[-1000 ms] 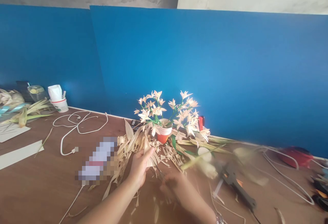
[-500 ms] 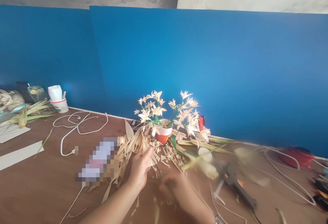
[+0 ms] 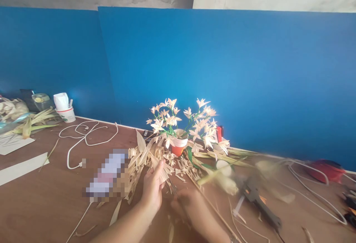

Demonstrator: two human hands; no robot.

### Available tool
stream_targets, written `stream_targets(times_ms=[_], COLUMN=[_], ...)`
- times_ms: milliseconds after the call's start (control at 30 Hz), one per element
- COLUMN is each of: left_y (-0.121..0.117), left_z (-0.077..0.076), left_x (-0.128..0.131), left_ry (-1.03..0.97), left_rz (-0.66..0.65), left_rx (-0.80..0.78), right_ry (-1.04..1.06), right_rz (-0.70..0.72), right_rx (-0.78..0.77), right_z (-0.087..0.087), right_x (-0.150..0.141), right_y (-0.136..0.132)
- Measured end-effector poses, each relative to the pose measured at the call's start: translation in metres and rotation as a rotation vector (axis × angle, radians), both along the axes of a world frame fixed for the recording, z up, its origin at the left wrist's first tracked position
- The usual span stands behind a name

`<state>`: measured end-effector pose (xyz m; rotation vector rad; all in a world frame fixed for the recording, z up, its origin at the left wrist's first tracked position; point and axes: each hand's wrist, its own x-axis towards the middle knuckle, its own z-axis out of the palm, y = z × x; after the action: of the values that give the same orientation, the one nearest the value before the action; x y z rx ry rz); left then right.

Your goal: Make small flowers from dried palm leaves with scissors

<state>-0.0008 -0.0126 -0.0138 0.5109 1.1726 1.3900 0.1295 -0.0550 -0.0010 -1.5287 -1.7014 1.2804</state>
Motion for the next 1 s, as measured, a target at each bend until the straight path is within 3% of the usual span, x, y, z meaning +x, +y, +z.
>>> stream_targets(times_ms=[400, 733, 1000], left_y=[-0.003, -0.004, 0.007], left_z=[0.005, 0.007, 0.006], left_x=[0.003, 0.005, -0.004], left_ry=[-0.121, -0.217, -0.072], left_rz=[0.059, 0.083, 0.040], left_rx=[-0.098, -0.067, -0.013], right_ry=[0.022, 0.052, 0.248], right_rz=[-0.022, -0.033, 0.032], right_rx=[0.035, 0.073, -0.141], right_z=[-0.012, -0.018, -0.008], right_x=[-0.003, -0.004, 0.004], right_y=[-0.001, 0.000, 0.000])
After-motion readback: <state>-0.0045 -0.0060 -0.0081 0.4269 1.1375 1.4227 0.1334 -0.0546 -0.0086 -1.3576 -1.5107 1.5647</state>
